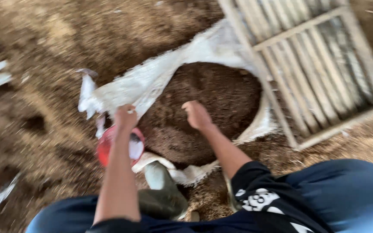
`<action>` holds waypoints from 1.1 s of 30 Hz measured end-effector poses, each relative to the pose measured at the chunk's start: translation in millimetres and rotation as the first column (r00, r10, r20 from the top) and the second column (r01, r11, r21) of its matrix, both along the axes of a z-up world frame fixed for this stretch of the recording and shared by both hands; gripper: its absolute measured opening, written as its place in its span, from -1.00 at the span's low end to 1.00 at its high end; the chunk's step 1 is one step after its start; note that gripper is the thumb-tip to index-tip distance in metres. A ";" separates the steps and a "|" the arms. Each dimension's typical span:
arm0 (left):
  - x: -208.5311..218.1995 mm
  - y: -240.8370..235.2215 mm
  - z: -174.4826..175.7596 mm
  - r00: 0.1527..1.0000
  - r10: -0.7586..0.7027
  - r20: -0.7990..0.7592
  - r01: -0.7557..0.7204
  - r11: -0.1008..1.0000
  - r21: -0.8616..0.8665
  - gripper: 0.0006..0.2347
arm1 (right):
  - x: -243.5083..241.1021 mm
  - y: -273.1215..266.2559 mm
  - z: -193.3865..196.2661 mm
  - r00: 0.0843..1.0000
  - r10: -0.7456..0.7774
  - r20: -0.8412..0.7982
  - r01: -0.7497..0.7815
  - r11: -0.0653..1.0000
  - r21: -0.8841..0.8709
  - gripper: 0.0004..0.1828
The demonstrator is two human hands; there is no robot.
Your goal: The person sits on the ground and uses their hands to pick up and break apart clumps of dark soil from a white sack. They repeatedly crumble the soil into smaller particles and place the processed material into a wooden slatted tray positioned to their right.
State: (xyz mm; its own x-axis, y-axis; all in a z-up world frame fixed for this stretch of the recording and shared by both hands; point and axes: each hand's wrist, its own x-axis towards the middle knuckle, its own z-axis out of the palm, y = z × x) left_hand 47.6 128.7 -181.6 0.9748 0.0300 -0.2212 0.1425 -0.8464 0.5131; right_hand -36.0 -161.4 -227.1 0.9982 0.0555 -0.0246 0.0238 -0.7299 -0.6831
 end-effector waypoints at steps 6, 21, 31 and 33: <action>-83.9 -6.3 82.9 0.921 0.040 -0.389 0.075 0.958 0.276 -0.75 | -11.9 -0.3 79.5 0.948 -0.192 -0.253 0.246 0.949 0.199 -0.73; -92.9 52.6 -99.4 0.889 0.079 -0.452 0.078 0.945 0.318 -0.70 | -15.1 12.2 142.9 0.929 -0.101 -0.355 0.221 0.922 0.317 -0.77; -92.3 54.8 -79.8 0.911 0.217 -0.351 -0.091 0.935 0.342 -0.82 | -17.5 27.6 165.1 0.891 -0.069 -0.448 0.222 0.928 0.299 -0.72; -89.6 56.8 -66.9 0.918 0.250 -0.307 -0.150 0.937 0.315 -0.83 | -15.9 28.2 163.5 0.894 -0.042 -0.447 0.189 0.939 0.289 -0.71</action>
State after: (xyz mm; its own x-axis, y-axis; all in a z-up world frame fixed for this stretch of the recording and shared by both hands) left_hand -42.0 185.5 -248.6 0.8095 0.3256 -0.4885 0.4460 -0.8822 0.1509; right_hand -51.9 -133.2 -63.6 0.8923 0.0186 -0.4510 -0.3948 -0.4522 -0.7998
